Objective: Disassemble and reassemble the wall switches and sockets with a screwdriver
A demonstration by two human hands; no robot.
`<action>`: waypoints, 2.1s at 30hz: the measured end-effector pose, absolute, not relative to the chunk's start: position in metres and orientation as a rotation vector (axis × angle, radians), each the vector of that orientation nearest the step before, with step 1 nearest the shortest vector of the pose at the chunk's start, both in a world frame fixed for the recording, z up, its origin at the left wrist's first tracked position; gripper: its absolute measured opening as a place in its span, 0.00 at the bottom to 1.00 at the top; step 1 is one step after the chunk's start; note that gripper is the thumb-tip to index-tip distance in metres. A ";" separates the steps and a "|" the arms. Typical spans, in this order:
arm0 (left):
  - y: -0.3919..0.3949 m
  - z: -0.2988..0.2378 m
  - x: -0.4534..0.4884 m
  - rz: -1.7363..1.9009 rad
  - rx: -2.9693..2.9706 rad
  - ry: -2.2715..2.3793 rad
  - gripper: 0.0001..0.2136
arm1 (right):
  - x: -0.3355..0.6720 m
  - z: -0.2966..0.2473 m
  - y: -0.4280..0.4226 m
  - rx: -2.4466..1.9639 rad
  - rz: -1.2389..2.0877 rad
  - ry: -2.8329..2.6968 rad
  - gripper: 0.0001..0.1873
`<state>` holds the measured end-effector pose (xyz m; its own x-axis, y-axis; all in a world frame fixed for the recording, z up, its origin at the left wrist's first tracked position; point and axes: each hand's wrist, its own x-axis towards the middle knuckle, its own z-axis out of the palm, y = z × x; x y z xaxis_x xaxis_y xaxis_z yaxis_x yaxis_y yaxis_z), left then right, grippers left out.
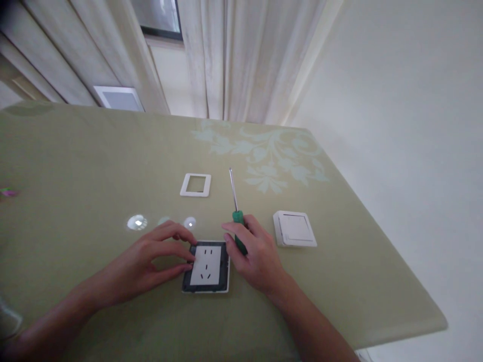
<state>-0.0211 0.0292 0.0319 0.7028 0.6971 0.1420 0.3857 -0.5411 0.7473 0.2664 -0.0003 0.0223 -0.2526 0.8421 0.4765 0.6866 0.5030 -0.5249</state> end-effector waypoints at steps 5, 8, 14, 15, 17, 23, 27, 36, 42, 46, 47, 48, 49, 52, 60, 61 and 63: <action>0.025 0.033 -0.016 0.565 2.238 0.810 0.05 | 0.267 0.023 -0.001 -1.258 0.270 -2.023 0.11; 0.023 0.032 -0.013 0.582 2.209 0.821 0.03 | 0.267 0.023 -0.001 -1.250 0.265 -2.031 0.11; 0.021 0.032 -0.013 0.536 2.138 0.857 0.03 | 0.266 0.023 0.000 -1.253 0.272 -2.027 0.11; 0.021 0.033 -0.013 0.529 2.131 0.859 0.03 | 0.266 0.023 0.000 -1.254 0.271 -2.028 0.11; 0.022 0.034 -0.013 0.516 2.120 0.858 0.03 | 0.266 0.022 0.000 -1.253 0.271 -2.029 0.11; 0.024 0.035 -0.012 0.539 2.138 0.886 0.09 | 0.267 0.021 0.000 -1.264 0.275 -2.037 0.11; 0.020 0.031 -0.011 0.463 2.155 0.873 0.34 | 0.269 0.021 0.001 -1.295 0.306 -2.039 0.17; 0.023 0.028 -0.012 0.409 2.097 0.784 0.36 | 0.273 0.026 0.008 -1.270 0.208 -1.883 0.16; 0.021 0.024 -0.003 0.481 2.127 0.819 0.36 | 0.267 0.081 0.016 -1.163 0.124 -1.659 0.18; 0.018 0.022 0.004 0.516 2.154 0.844 0.35 | 0.247 0.124 0.030 -0.842 0.085 -1.560 0.28; 0.017 0.022 0.004 0.522 2.166 0.844 0.36 | 0.242 0.131 0.032 -0.812 0.085 -1.539 0.28; 0.017 0.021 0.004 0.523 2.183 0.843 0.37 | 0.237 0.136 0.034 -0.785 0.076 -1.523 0.27; 0.017 0.021 0.004 0.518 2.206 0.843 0.37 | 0.233 0.138 0.035 -0.773 0.062 -1.516 0.27; 0.016 0.021 0.000 0.478 2.288 0.851 0.38 | 0.226 0.137 0.037 -0.764 0.017 -1.581 0.27; 0.014 0.019 0.000 0.453 2.133 0.822 0.39 | 0.232 0.138 0.035 -0.825 0.065 -1.675 0.27; 0.014 0.018 0.000 0.468 2.109 0.819 0.38 | 0.233 0.140 0.033 -0.847 0.068 -1.681 0.27; 0.013 0.015 0.001 0.501 2.084 0.826 0.38 | 0.234 0.143 0.031 -0.889 0.068 -1.693 0.27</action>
